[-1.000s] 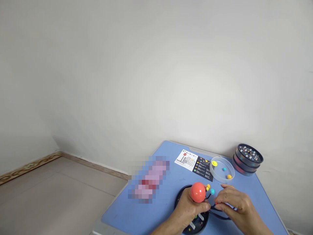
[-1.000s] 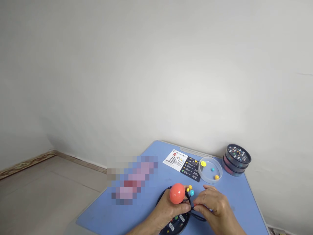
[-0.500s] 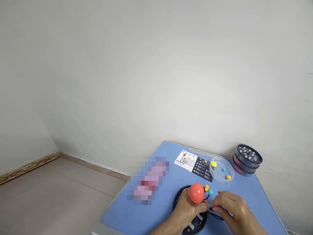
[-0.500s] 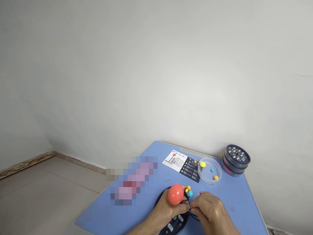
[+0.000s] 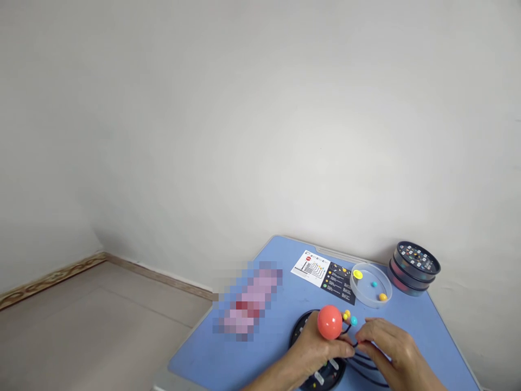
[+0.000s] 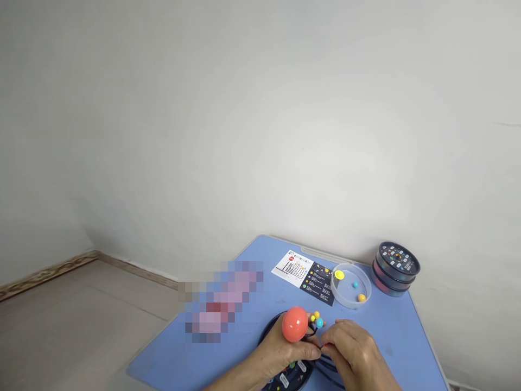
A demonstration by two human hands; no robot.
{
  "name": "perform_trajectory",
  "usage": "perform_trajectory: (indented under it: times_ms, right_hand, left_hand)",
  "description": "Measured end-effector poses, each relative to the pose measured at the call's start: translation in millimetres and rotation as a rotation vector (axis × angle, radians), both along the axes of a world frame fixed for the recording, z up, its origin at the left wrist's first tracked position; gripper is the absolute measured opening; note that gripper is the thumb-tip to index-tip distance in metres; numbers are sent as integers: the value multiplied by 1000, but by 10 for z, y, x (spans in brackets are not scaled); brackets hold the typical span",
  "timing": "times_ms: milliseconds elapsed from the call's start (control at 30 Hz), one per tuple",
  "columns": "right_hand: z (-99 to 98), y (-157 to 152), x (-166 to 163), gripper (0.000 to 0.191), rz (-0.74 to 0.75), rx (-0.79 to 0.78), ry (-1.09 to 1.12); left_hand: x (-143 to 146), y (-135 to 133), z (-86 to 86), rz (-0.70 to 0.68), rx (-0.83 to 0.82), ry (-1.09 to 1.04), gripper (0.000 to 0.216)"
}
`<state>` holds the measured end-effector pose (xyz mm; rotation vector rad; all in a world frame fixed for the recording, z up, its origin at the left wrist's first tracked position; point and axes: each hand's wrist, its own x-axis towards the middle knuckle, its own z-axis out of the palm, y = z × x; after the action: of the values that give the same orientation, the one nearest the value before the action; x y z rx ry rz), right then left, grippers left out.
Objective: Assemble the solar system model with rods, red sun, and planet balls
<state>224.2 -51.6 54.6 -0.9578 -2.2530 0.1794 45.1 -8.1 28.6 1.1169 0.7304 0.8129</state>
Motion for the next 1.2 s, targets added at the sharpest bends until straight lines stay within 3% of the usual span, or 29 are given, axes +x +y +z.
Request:
perform_trajectory:
  times_ms: [333, 633, 800, 1200]
  right_hand:
    - [16, -3, 9, 13, 23, -77, 53]
    - [-30, -1, 14, 16, -62, -140, 30]
    - [-76, 5, 28, 13, -116, -222, -12]
    - [-149, 38, 9, 16, -144, -103, -89]
  left_hand:
    - [3, -8, -45, 11, 57, -9, 17]
    - [11, -31, -16, 12, 35, -61, 32]
    - [9, -39, 3, 22, 63, -46, 27]
    - [9, -48, 42, 17, 75, -55, 23]
